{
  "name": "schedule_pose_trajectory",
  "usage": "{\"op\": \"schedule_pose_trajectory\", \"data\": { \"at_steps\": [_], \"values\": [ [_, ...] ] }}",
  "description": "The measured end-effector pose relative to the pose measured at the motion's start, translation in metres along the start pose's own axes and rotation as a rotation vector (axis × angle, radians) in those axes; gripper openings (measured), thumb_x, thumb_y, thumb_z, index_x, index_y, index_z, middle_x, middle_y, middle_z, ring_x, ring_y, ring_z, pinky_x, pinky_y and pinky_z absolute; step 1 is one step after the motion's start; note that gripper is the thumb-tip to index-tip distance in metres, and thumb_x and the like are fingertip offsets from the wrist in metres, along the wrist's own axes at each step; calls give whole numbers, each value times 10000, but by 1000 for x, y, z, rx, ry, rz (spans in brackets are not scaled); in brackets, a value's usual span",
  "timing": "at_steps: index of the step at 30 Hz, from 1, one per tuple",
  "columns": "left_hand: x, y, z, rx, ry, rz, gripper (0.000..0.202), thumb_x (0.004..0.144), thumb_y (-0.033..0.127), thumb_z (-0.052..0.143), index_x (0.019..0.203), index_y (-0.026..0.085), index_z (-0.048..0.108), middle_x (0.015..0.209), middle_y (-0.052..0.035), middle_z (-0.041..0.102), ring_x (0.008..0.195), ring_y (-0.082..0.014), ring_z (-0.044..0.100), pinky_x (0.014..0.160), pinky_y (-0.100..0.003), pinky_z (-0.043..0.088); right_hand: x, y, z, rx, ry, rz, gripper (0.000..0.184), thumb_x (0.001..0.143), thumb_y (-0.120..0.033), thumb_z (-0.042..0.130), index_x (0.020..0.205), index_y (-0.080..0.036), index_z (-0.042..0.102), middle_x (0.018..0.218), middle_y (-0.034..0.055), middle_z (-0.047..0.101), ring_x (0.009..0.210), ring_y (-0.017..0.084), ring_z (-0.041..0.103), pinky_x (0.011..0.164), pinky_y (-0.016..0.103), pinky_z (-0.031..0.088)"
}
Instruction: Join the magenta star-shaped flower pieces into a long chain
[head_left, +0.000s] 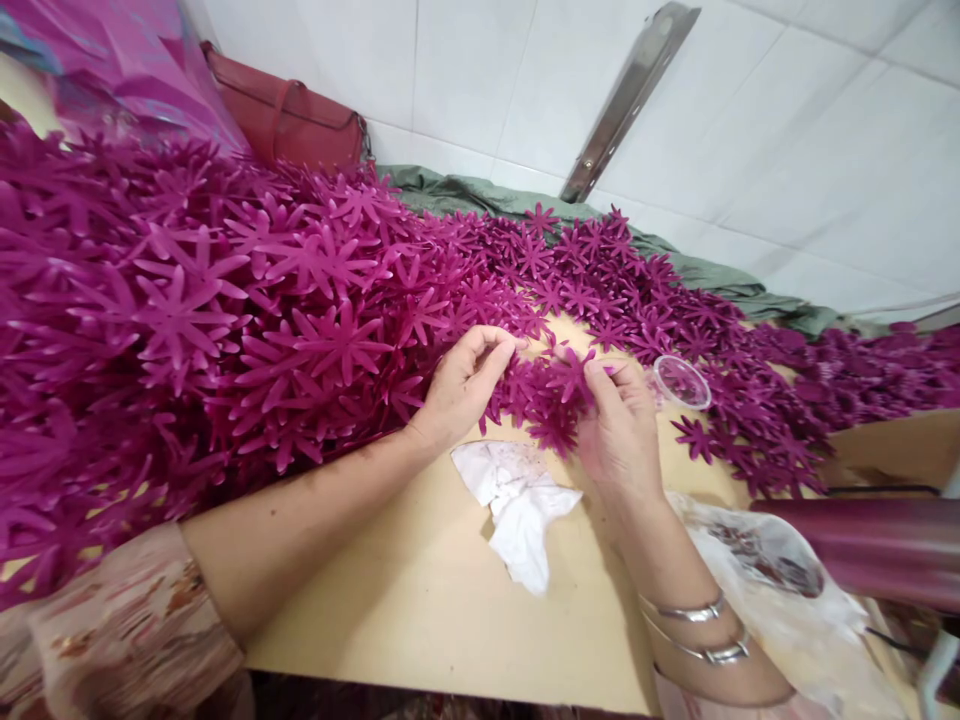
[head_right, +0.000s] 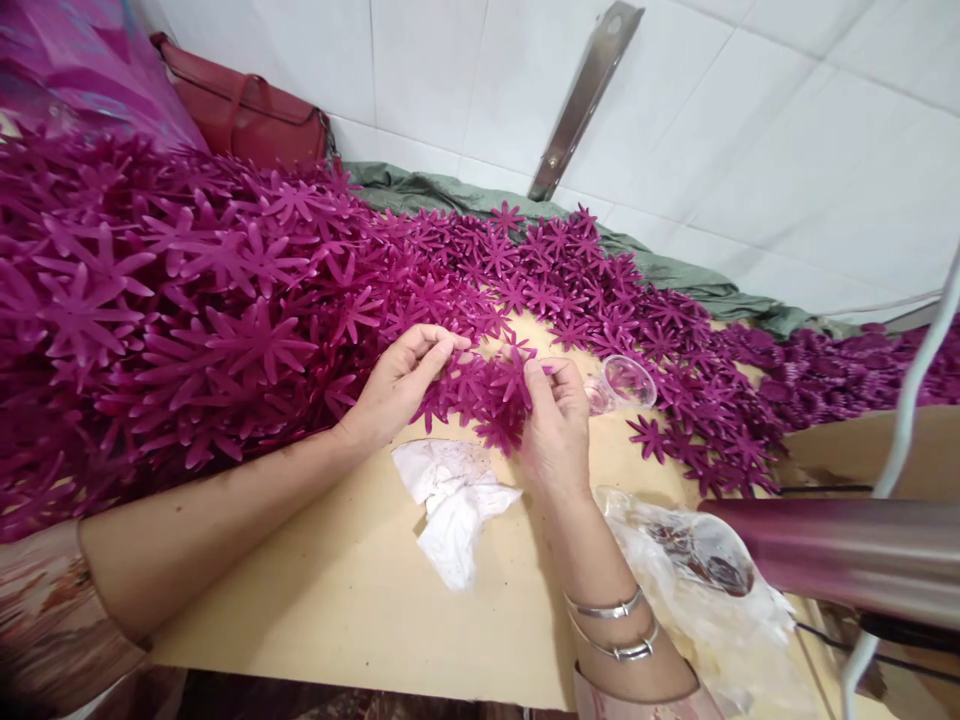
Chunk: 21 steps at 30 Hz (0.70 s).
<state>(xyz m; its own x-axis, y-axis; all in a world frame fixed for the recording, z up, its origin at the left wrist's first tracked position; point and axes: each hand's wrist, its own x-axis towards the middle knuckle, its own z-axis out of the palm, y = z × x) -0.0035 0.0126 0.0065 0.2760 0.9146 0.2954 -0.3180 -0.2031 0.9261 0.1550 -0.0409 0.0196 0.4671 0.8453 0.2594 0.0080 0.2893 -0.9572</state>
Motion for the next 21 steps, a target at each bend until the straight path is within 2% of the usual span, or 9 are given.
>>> {"op": "schedule_pose_trajectory", "data": {
  "at_steps": [2,4,7,10,13,18,21],
  "values": [
    [-1,3,1,11,-12,48,184,1005,371,568,957,193,571,1047,-55,684,1026,-151,647,944,-274,491,-2,2,-1,-17,-26,-30,204,881,-375,722,934,-259,564,760,-57,557,679,135,535,693,265,448],
    [-2,5,1,92,-7,102,175,1012,367,555,956,203,571,1004,-42,677,971,-146,639,908,-268,493,-4,2,-1,-89,-62,-63,160,916,-359,680,995,-274,570,765,-58,549,675,137,525,679,258,441],
    [-4,7,0,247,-9,155,159,1013,353,551,965,206,589,960,-29,658,874,-139,609,841,-263,488,-7,-2,-1,-234,-125,-104,176,976,-428,605,995,-254,625,868,-18,606,771,149,554,738,269,464],
    [-4,8,-1,292,-58,181,145,1007,345,565,994,206,606,1005,-39,670,939,-156,621,863,-270,492,-9,-6,0,-296,-248,-86,268,934,-491,673,1039,-243,677,963,4,665,847,160,590,811,288,484],
    [-5,6,0,252,-114,174,137,1007,328,566,1028,200,612,1032,-47,676,969,-156,636,881,-270,503,-9,-6,-1,-310,-343,-60,244,886,-452,747,1001,-240,715,911,-4,693,809,160,601,804,299,484],
    [-6,3,2,137,-125,130,243,970,285,624,1194,196,591,1123,-73,675,1007,-152,657,892,-262,531,-8,-4,-2,-278,-294,-28,202,893,-423,734,890,-222,709,826,-15,677,769,154,587,771,297,483],
    [-7,2,1,188,-124,153,293,935,276,671,1212,211,601,1210,-93,661,1035,-168,655,871,-269,550,-9,-6,0,-213,-284,53,251,865,-430,764,801,-220,642,717,-39,630,648,131,543,643,268,467]
  ]
}}
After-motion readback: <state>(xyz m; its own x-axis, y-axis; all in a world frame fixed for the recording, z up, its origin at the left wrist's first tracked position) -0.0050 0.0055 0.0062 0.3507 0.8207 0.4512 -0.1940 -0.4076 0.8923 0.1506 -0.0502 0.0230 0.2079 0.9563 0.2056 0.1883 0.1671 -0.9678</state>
